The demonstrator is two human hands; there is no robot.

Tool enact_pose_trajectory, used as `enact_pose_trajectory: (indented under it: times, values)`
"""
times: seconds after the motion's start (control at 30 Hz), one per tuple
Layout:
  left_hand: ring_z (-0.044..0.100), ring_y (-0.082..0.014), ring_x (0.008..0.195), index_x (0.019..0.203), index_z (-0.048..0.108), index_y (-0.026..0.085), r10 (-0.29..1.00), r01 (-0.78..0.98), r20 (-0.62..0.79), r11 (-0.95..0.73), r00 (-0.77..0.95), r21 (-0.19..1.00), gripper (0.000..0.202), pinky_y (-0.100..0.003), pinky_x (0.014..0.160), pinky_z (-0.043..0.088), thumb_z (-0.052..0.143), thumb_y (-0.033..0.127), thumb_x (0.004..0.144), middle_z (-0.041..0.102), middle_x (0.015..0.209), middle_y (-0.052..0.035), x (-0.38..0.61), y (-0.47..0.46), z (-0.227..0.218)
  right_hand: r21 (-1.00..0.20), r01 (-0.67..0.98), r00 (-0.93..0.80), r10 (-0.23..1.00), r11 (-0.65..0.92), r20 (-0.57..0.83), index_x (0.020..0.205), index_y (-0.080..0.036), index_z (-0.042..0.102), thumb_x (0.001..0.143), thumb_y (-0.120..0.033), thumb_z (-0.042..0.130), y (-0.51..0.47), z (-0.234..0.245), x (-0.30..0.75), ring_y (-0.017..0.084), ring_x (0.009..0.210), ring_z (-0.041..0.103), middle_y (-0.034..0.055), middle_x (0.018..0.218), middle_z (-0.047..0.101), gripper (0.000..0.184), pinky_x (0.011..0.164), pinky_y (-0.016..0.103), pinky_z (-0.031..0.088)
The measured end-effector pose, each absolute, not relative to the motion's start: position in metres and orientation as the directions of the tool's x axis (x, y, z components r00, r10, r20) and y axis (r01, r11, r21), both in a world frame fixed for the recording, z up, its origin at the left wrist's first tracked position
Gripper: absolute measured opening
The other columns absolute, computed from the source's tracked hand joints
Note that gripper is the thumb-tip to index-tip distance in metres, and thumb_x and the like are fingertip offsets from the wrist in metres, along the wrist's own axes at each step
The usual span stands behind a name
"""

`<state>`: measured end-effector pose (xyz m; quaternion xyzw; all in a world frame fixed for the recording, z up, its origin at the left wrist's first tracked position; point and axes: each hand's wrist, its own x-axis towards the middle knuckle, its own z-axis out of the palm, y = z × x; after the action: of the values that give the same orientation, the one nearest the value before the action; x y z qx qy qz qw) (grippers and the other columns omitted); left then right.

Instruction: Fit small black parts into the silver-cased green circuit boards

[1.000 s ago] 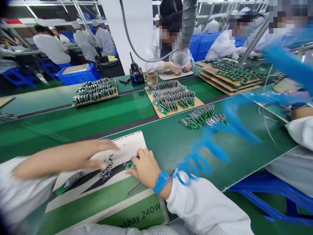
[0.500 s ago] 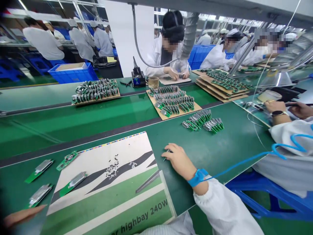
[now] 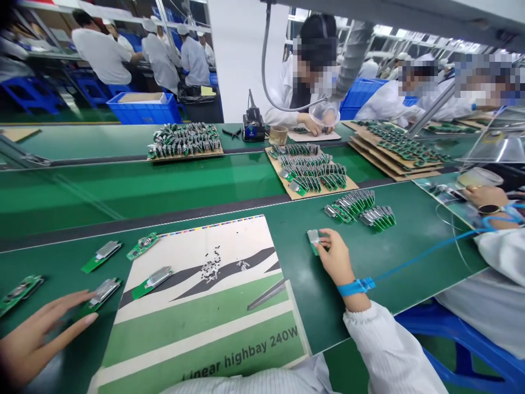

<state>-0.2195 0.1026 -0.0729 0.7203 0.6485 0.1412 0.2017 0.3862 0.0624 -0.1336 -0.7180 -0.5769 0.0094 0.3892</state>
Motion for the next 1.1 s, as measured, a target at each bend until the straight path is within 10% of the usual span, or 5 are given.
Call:
enact_pose_trajectory:
  times: [0.4,0.67,0.9,1.1]
  values:
    - [0.057,-0.0330,0.114,0.103,0.062,0.019,0.995,0.956,0.038,-0.100,0.093,0.275,0.046,-0.050,0.104,0.041,0.038,0.054,0.083,0.061,0.120,-0.0144,-0.171,0.123,-0.029,-0.355,0.920,0.359,0.726,-0.168,0.586,0.086,-0.021,0.053,0.069,-0.023,0.049,0.103,-0.117,0.442,0.032,0.079,0.058,0.0135,0.077,0.058,0.018,0.075,0.049,0.047]
    - [0.048,-0.0331,0.124,0.127,0.056,0.015,0.983,0.976,-0.044,-0.168,0.176,0.141,0.049,-0.050,0.101,0.042,0.041,0.040,0.088,0.056,0.133,-0.0131,-0.122,0.177,-0.036,-0.287,0.951,0.286,0.690,-0.117,0.665,0.095,-0.015,0.055,0.072,-0.021,0.051,0.105,-0.104,0.401,0.044,0.098,0.051,0.0229,0.090,0.057,0.024,0.081,0.059,0.034]
    - [0.055,-0.0366,0.114,0.130,0.053,0.010,0.981,0.976,-0.037,-0.183,0.188,0.120,0.047,-0.052,0.095,0.045,0.042,0.026,0.088,0.059,0.125,-0.0194,-0.098,0.186,-0.039,-0.329,0.900,-0.124,0.892,0.285,0.434,0.087,-0.022,0.062,0.087,-0.021,0.050,0.106,-0.095,0.270,0.024,0.090,0.060,0.0060,0.090,0.067,0.012,0.081,0.037,0.044]
    - [0.056,-0.0326,0.115,0.125,0.055,0.009,0.984,0.958,0.052,-0.176,0.169,0.225,0.045,-0.043,0.098,0.046,0.037,0.029,0.089,0.053,0.130,-0.0190,-0.106,0.180,-0.036,-0.447,0.838,-0.189,0.934,0.314,0.302,0.086,-0.019,0.064,0.084,-0.018,0.058,0.152,-0.101,0.231,0.025,0.091,0.059,0.0083,0.092,0.067,0.007,0.083,0.040,0.044]
